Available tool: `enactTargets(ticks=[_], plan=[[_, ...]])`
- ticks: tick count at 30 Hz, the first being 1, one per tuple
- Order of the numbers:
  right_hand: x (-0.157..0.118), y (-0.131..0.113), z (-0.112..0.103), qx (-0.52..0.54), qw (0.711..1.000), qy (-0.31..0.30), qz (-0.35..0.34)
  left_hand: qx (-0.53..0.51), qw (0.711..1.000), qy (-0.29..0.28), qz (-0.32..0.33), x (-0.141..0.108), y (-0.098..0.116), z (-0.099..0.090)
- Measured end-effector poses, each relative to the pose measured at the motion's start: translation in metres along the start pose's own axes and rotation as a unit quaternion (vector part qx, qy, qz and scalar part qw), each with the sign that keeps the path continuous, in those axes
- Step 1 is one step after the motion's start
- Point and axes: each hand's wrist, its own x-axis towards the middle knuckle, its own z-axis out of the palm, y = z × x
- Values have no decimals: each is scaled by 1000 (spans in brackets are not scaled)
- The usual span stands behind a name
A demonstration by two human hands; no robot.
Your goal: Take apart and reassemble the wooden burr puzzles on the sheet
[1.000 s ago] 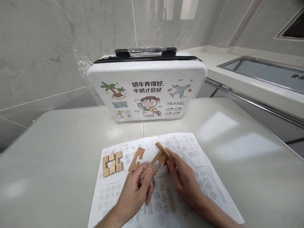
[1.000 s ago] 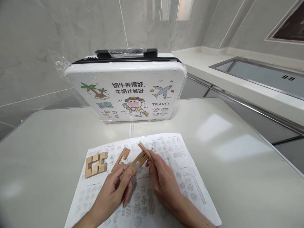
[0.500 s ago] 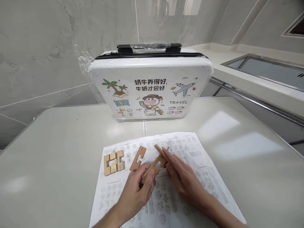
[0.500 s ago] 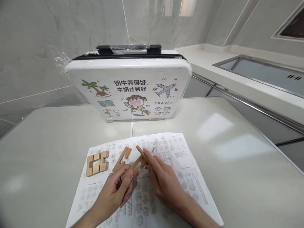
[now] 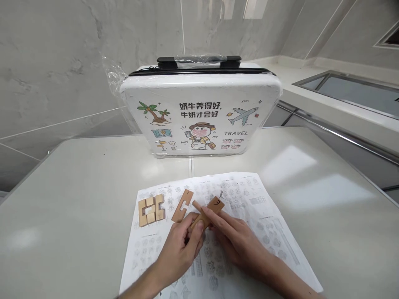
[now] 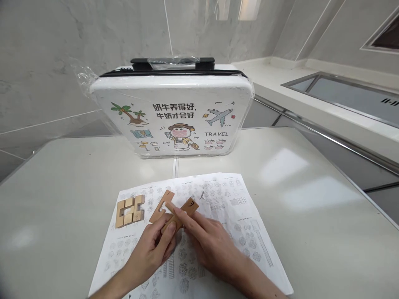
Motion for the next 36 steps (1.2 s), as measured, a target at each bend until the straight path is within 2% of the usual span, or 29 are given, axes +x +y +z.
enactTargets(ticks=[4,8,11,15,20,28,36], plan=[[-3,-1,6,-49,998,16,-27,7,1000,-5,16,0,-3,1],[-7,2,10,-70,993,82,-44,-6,1000,-8,21,-1,-2,1],[-9,3,11,-55,987,137,-62,-20,999,-40,24,-2,1,0],[-10,4,15,-43,982,172,-68,-20,997,-69,28,-4,2,-1],[-12,4,18,-48,984,169,-36,-13,997,-66,30,-4,2,-2],[-9,3,15,-60,982,172,-53,-18,997,-64,26,-4,4,-2],[-3,8,6,-94,981,165,-37,-63,996,-51,45,-4,3,-2]])
